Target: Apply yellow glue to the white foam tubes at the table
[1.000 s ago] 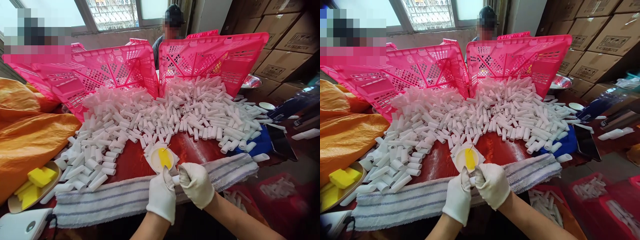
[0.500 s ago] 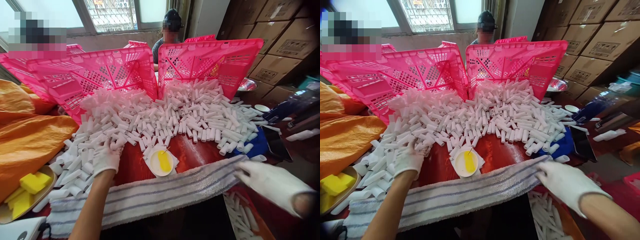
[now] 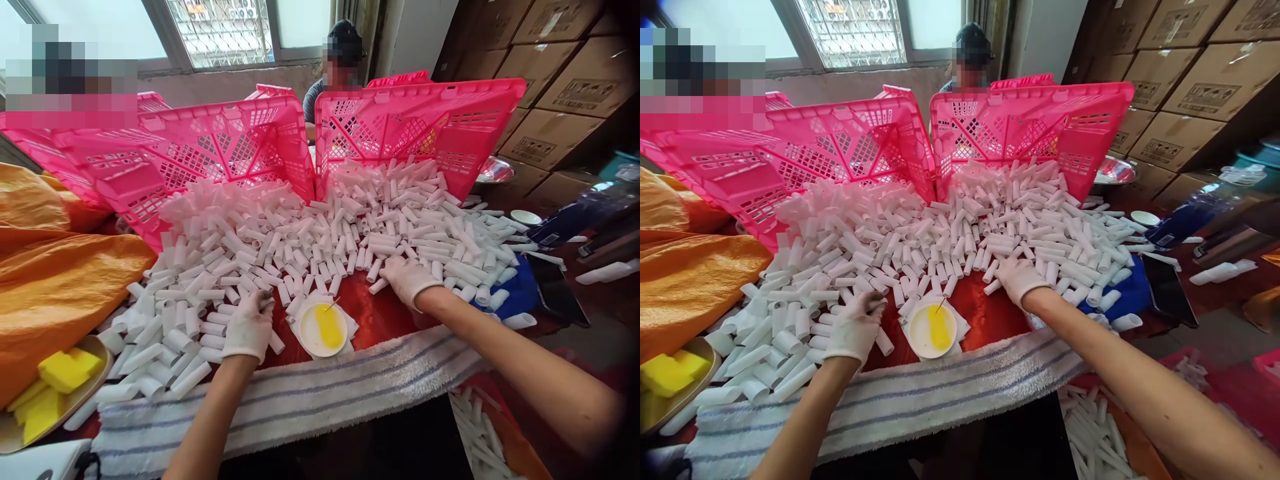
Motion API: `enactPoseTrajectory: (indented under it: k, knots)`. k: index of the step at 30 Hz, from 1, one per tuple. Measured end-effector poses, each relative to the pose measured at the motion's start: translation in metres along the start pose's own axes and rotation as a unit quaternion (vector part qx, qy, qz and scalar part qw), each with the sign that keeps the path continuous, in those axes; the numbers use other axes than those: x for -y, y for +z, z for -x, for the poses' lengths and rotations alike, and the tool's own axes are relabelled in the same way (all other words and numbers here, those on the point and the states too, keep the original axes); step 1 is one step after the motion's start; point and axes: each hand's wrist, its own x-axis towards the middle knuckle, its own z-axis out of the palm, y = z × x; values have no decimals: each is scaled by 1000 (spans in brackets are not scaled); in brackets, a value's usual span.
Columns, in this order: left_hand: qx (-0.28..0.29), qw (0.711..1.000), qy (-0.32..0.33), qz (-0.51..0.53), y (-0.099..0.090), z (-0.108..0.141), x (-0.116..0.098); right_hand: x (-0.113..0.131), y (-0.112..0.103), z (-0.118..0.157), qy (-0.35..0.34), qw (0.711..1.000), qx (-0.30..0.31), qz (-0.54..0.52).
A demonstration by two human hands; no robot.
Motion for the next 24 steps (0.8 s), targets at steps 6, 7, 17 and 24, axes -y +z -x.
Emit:
enactPoseTrajectory:
  k: [6,7,17,24]
  knots:
    - [3,982,-103,157,-10,24,-15,10,9,32,-94,991,81,51]
    - [12,975,-106,195,-11,29,-19,12,12,37,-84,994,64,34]
    - [85,888,-166,421,-2,50,-33,73,1,74,45,814,178,-552]
    - [60,879,-177,438,-2,50,-32,82,38,59,-40,893,30,-448]
